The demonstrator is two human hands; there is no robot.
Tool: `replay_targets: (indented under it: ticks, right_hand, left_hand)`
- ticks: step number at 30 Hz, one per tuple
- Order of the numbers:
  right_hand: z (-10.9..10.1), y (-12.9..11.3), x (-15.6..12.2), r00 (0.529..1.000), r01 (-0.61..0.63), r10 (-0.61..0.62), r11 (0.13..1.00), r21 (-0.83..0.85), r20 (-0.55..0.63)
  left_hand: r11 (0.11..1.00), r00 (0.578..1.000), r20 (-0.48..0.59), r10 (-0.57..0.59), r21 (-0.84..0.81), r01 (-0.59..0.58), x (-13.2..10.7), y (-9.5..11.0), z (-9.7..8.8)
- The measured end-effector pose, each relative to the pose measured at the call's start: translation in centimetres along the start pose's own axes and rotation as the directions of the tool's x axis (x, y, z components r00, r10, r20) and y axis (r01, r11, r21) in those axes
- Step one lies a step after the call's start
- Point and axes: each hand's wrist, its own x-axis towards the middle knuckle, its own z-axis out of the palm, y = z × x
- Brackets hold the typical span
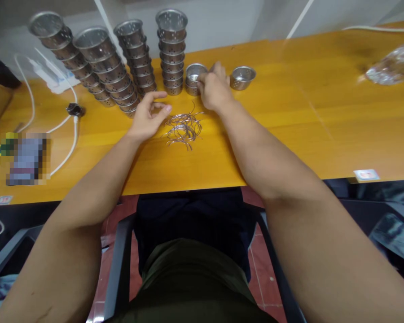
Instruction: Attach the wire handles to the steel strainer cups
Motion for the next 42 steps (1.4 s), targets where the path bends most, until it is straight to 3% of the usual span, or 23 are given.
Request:
replay_targets:
  ticks: [5, 10, 13, 17, 20, 24, 29, 31, 34, 37, 39, 42]
  right_hand:
    - [-1.6, -1.9, -1.7, 1.0, -0.009, 0.009, 1.0, -0.017, -0.001]
    - [-4.4, -0.6, -1.9, 0.985, -0.062, 0.061, 0.998, 0.002, -0.158]
    - [-6.6, 0.7, -1.9, 0.951, -0.202, 0.185, 0.979, -0.042, -0.246]
    - [-8.5, 2.1, -2.2, 0.872, -0.48, 0.456, 0.869, -0.122, -0.181]
    - [-8.7, 2.1, -2.5, 0.876, -0.48, 0.479, 0.862, -0.159, -0.048]
    - [-8.3, 1.3, -2.9, 0.911, -0.397, 0.409, 0.904, -0.159, 0.05]
    - [-8.9, 0.9, -3.0, 0.943, -0.331, 0.326, 0.94, -0.081, -0.069]
    - [-9.2, 0.8, -3.0, 0.96, -0.227, 0.221, 0.974, -0.016, -0.173]
    - [-9.1, -0.4, -3.5, 0.969, 0.073, -0.055, 0.995, 0.065, -0.242]
    - [-7.7, -3.3, -4.9, 0.938, 0.341, -0.328, 0.93, 0.139, -0.112]
    - [-6.3, -5.6, -5.9, 0.92, 0.384, -0.391, 0.895, 0.226, -0.015]
    - [-4.5, -8.0, -7.0, 0.886, 0.423, -0.463, 0.831, 0.361, 0.027]
  left_hand:
    - [0.999, 0.999, 0.024, 0.031, 0.014, -0.032, 0.1, -0.5, -0.6]
    - [1.0, 0.999, 0.035, 0.03, 0.005, -0.03, 0.1, -0.6, -0.8]
    - [0.999, 0.999, 0.025, 0.04, 0.0, -0.04, 0.1, -0.7, -0.7]
    - [0.999, 0.999, 0.02, 0.043, 0.01, -0.043, 0.0, -0.7, -0.5]
    - [0.999, 0.999, 0.025, 0.032, 0.016, -0.033, 0.0, -0.7, -0.4]
    - [0.999, 0.998, 0.034, 0.047, 0.012, -0.047, -0.1, -0.7, -0.6]
    - [0.999, 0.998, 0.034, 0.048, 0.008, -0.048, -0.2, -0.3, -0.6]
    - [0.999, 0.999, 0.024, 0.039, -0.006, -0.039, -0.2, 0.0, -0.4]
    - [0.999, 1.0, 0.031, 0.004, -0.051, -0.003, -0.3, 0.9, -0.1]
    - [0.988, 0.998, 0.043, -0.056, -0.14, 0.062, -0.6, 2.7, 0.0]
    - [0.968, 0.992, 0.065, -0.105, -0.221, 0.118, -1.0, 4.1, 0.0]
    - [0.925, 0.975, 0.141, -0.173, -0.317, 0.21, -1.4, 5.6, -0.1]
